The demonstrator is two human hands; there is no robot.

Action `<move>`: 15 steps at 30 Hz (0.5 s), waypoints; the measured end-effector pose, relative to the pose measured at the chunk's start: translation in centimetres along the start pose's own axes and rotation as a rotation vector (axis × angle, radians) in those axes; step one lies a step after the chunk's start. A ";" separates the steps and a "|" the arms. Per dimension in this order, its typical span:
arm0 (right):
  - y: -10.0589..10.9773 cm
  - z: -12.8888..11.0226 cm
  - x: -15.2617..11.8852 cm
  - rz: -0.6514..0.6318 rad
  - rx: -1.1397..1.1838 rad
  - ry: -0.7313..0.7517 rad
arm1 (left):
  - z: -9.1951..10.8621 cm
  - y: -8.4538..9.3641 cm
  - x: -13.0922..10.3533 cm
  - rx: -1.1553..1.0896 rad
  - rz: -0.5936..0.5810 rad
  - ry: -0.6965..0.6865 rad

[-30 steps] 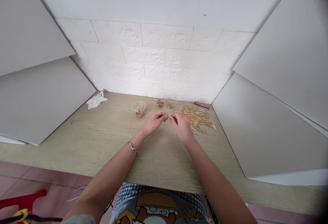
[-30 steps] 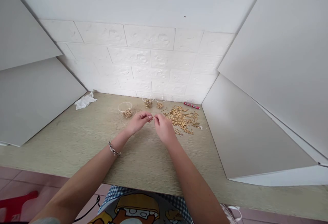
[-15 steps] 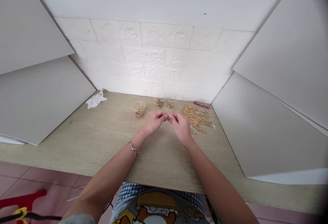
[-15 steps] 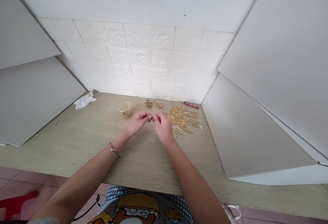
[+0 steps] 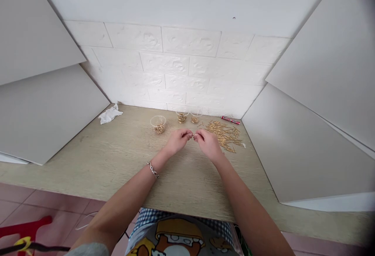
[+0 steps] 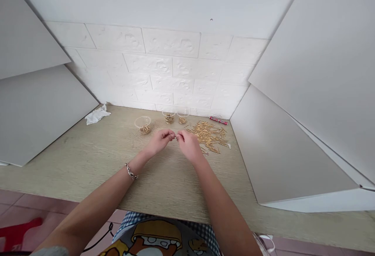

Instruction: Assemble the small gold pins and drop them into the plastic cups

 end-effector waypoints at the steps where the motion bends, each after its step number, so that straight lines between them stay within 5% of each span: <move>1: -0.1 0.4 0.1 -0.008 0.086 -0.024 | 0.0 0.0 0.0 -0.022 -0.004 -0.001; 5: -0.6 1.0 0.0 0.041 0.219 -0.075 | -0.4 0.0 0.1 -0.079 0.024 0.023; 10: -0.3 -0.3 -0.4 0.160 -0.078 -0.037 | -0.6 0.1 0.1 -0.075 0.050 0.031; 15: -0.6 -1.3 -0.5 0.088 -0.298 0.041 | -0.6 0.2 0.1 0.039 0.036 0.028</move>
Point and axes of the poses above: each hand's wrist, its own x-axis towards the middle knuckle, its own y-axis out of the back of the hand, z = x × y, the point moved 8 cm from there along x, towards the middle knuckle, and after that the axes turned 15 degrees about -z, right-handed, at the moved point
